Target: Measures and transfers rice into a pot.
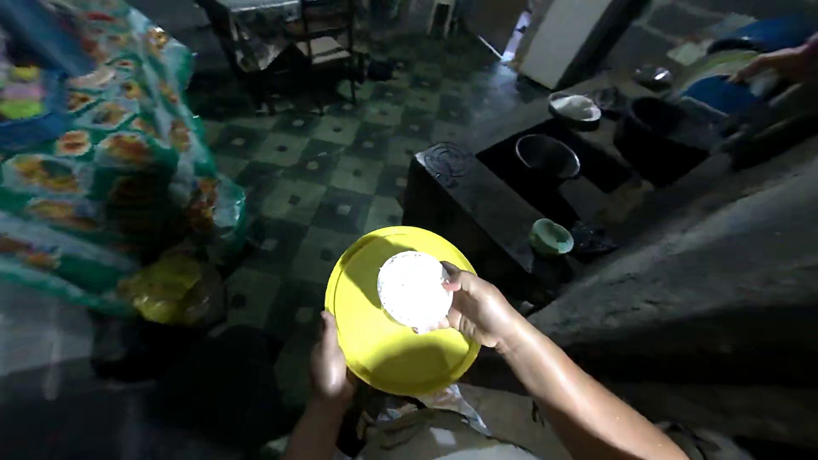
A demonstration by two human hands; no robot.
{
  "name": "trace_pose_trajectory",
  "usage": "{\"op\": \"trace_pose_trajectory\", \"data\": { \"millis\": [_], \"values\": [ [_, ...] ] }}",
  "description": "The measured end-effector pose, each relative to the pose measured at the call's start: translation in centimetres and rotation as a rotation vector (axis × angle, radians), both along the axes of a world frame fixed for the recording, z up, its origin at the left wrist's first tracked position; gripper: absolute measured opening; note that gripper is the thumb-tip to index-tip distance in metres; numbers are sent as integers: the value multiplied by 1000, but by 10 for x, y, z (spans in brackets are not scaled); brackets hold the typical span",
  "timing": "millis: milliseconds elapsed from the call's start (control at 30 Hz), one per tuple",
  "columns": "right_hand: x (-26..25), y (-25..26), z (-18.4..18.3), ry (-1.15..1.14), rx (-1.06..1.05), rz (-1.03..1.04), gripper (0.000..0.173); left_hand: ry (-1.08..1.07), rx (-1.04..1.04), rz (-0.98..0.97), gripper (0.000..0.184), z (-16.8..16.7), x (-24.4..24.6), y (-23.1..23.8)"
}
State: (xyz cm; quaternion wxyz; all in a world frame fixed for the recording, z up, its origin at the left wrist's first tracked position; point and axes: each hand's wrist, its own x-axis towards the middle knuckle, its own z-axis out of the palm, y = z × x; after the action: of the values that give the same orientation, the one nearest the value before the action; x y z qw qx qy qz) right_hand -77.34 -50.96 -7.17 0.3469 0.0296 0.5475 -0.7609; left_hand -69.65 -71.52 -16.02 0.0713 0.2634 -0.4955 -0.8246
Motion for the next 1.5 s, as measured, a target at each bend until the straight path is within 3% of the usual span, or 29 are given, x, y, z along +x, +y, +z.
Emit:
{"op": "trace_pose_trajectory", "data": {
  "millis": [233,333,600,767,933,1067,1267,1333,1500],
  "values": [
    [-129,12,-12,36,-4,-243,43,-5,-52,-241,56,-16,-179,22],
    [-178,26,-7,37,-23,-335,42,51,9,-434,58,-20,-244,27],
    [-297,81,11,56,34,-702,33,100,158,-588,60,-2,-415,71],
    [-369,144,26,52,57,-955,43,53,174,-630,56,4,-540,83],
    [-434,224,19,59,179,-1217,51,211,119,-646,58,15,-639,70],
    [-471,282,-5,54,484,-1414,43,222,-46,-581,57,25,-689,69],
    [-515,347,-78,90,1319,-1233,69,157,-145,-569,58,24,-743,92],
    [-527,352,-104,104,1504,-1068,76,174,-168,-576,55,21,-754,105],
    [-546,344,-138,191,1807,-586,68,149,-171,-612,49,28,-767,147]
  ]
}}
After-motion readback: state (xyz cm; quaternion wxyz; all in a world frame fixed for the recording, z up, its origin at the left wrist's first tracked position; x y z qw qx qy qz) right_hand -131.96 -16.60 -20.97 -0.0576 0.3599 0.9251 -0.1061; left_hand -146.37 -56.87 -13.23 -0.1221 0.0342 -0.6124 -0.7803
